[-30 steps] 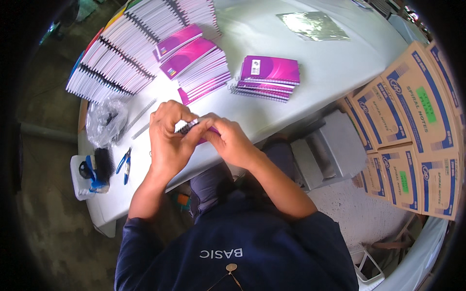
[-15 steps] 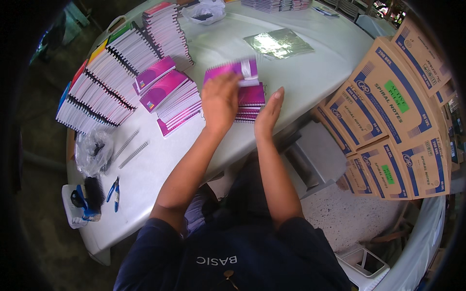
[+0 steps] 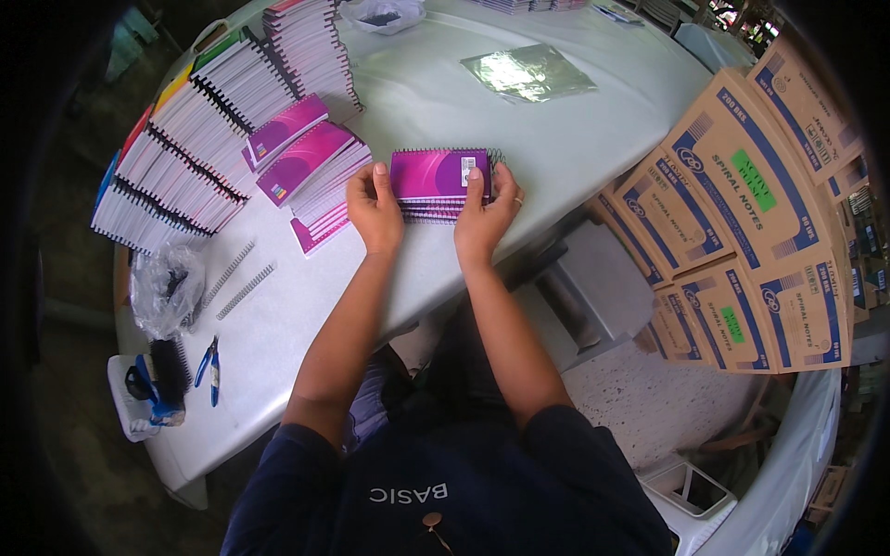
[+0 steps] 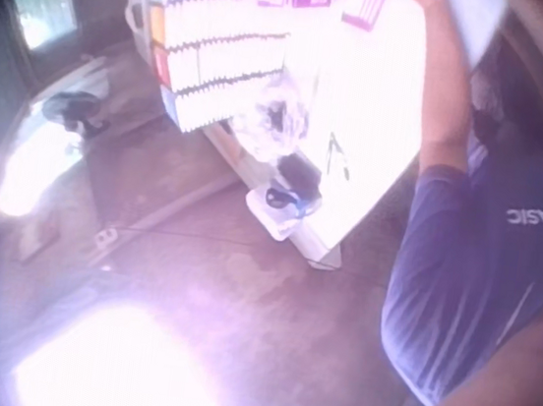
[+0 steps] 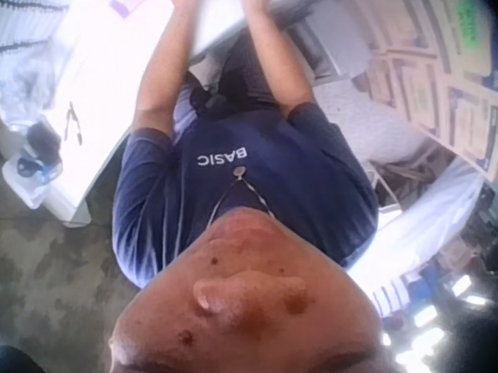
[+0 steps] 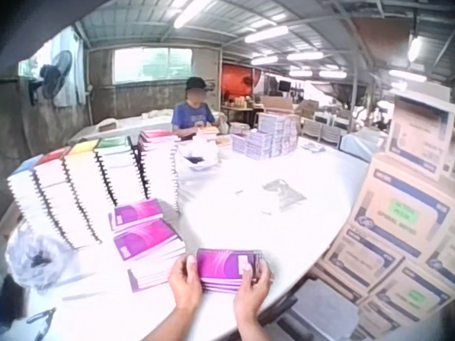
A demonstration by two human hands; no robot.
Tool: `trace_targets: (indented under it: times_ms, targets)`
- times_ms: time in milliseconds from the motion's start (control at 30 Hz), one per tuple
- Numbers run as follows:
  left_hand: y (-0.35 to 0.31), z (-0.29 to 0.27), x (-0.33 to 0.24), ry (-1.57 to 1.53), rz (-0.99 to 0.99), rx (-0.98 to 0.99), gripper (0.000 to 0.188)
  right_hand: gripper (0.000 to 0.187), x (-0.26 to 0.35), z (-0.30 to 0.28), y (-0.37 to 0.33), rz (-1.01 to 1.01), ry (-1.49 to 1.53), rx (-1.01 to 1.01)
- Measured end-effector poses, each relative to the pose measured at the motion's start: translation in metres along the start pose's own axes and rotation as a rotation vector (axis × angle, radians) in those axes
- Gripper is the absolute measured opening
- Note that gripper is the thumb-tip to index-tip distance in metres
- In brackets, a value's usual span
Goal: The person binds notebooks by threading a spiral wire through the pre-punched holes of a notebook stack by hand and then adds it to a finished pile.
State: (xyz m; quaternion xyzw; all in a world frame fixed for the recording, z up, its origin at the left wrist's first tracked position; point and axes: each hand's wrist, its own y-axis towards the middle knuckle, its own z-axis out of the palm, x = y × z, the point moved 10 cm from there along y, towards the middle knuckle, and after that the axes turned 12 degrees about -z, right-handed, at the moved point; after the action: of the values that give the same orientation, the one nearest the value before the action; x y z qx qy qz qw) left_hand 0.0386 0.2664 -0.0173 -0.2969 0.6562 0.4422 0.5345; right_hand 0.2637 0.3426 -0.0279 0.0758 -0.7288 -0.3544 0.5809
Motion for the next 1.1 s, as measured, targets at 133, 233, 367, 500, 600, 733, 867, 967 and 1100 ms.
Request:
trace_targets:
  times_ms: [133, 233, 367, 500, 600, 733, 867, 967, 1100]
  targets:
    - [-0.003, 0.013, 0.011, -0.023, -0.119, 0.116, 0.038, 0.039, -0.003, 0.013, 0.002, 0.098, 0.108, 0.036]
    - [-0.005, 0.014, 0.006, 0.040, -0.060, 0.044, 0.036, 0.032, -0.007, 0.016, 0.016, 0.118, 0.177, 0.023]
    - [-0.007, 0.013, 0.012, 0.020, -0.130, 0.015, 0.035, 0.026, -0.015, 0.020, 0.021, 0.117, 0.156, 0.038]
    - [-0.002, 0.010, 0.023, 0.001, -0.293, 0.128, 0.027, 0.025, -0.010, 0.025, 0.016, 0.057, 0.147, 0.054]
    - [-0.018, -0.019, -0.047, 0.127, 0.326, -0.106, 0.018, 0.029, -0.009, 0.030, 0.016, 0.038, 0.112, 0.134]
    - [-0.012, -0.051, -0.120, 0.581, 0.727, -0.214, 0.030, 0.046, 0.009, 0.003, 0.020, -0.155, -0.059, 0.022]
    - [0.030, -0.094, -0.102, 0.903, 0.667, -0.015, 0.031, 0.045, 0.081, 0.002, -0.011, -0.429, 0.173, 0.043]
    - [-0.005, -0.112, -0.120, 0.891, 0.608, 0.221, 0.028, 0.042, 0.067, 0.069, -0.065, 0.591, 1.055, 0.647]
    - [-0.076, -0.125, -0.124, 0.896, 0.820, 0.504, 0.043, 0.028, 0.100, 0.083, -0.116, 0.966, 1.218, 1.177]
